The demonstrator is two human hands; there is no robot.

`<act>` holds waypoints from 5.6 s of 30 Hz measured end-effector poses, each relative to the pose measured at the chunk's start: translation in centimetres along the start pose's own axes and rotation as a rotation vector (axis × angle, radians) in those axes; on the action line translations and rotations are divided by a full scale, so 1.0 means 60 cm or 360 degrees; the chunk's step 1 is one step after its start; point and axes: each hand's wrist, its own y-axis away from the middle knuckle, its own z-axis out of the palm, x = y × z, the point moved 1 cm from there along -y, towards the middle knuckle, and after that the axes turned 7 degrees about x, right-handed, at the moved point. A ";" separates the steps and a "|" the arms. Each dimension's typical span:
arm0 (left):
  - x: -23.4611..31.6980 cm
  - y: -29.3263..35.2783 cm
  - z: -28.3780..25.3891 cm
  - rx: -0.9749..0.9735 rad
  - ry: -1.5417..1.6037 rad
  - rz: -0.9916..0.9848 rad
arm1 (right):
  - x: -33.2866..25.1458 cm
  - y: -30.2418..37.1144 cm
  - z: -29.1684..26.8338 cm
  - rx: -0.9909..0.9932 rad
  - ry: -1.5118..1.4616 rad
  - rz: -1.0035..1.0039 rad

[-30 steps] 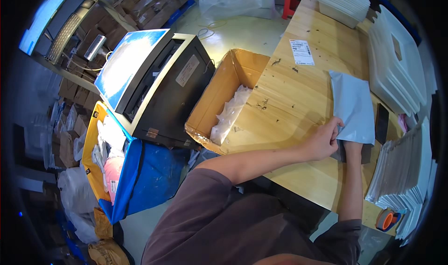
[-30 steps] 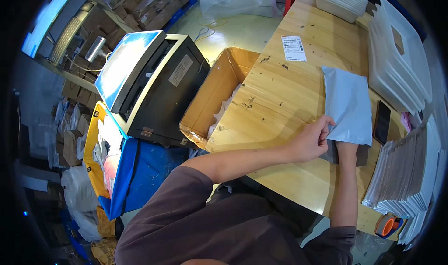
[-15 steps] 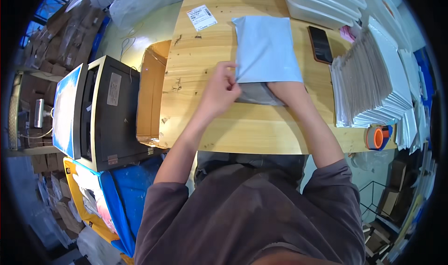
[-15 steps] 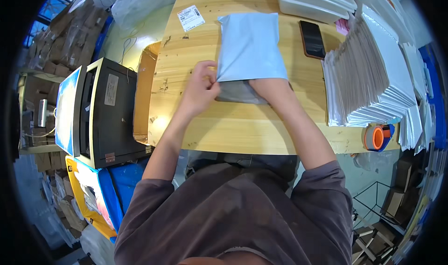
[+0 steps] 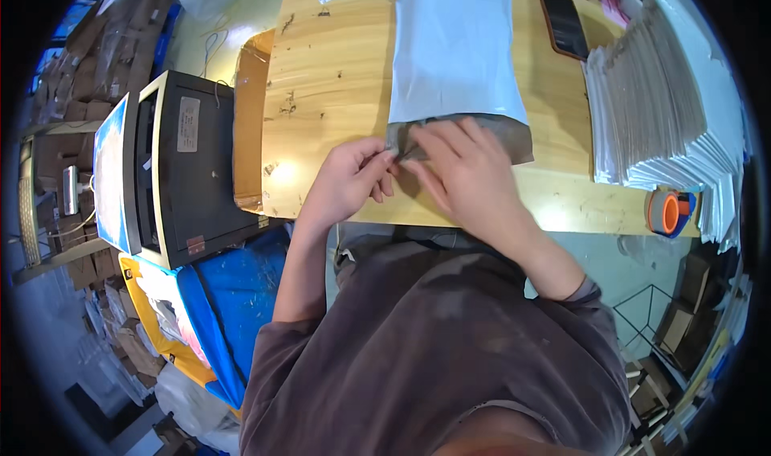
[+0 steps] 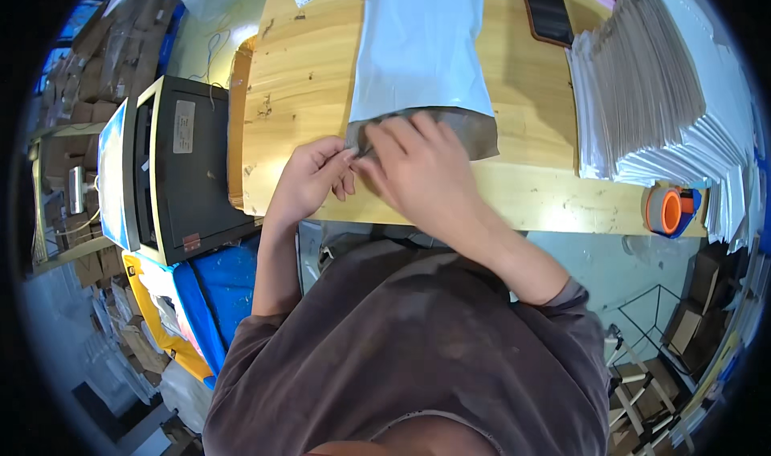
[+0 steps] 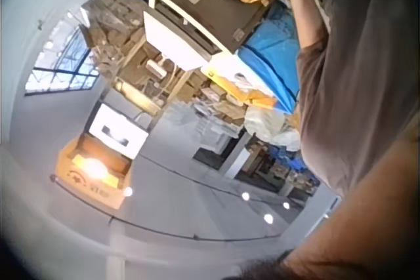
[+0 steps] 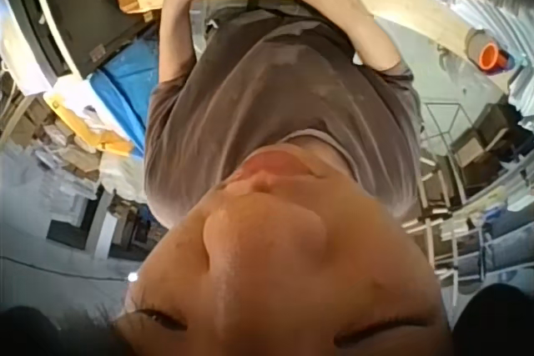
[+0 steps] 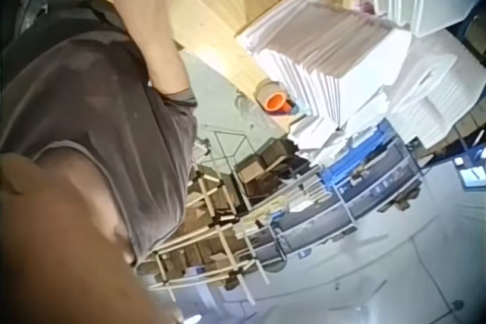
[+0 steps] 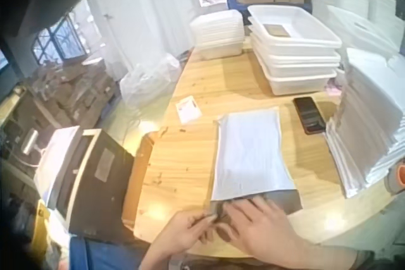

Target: Packing items into small cardboard boxes and then into shipping envelopes.

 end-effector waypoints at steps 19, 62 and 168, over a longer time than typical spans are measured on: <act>-0.101 0.122 0.068 -0.0099 0.0161 0.0130 | -0.030 0.127 0.010 -0.0167 -0.0646 0.0348; -0.051 0.019 -0.009 0.0155 -0.1744 0.1923 | 0.143 0.111 -0.064 0.0026 0.0014 -0.0653; 0.119 -0.182 0.012 -0.0035 0.0247 0.0582 | 0.300 -0.146 -0.042 0.0268 0.0401 0.0620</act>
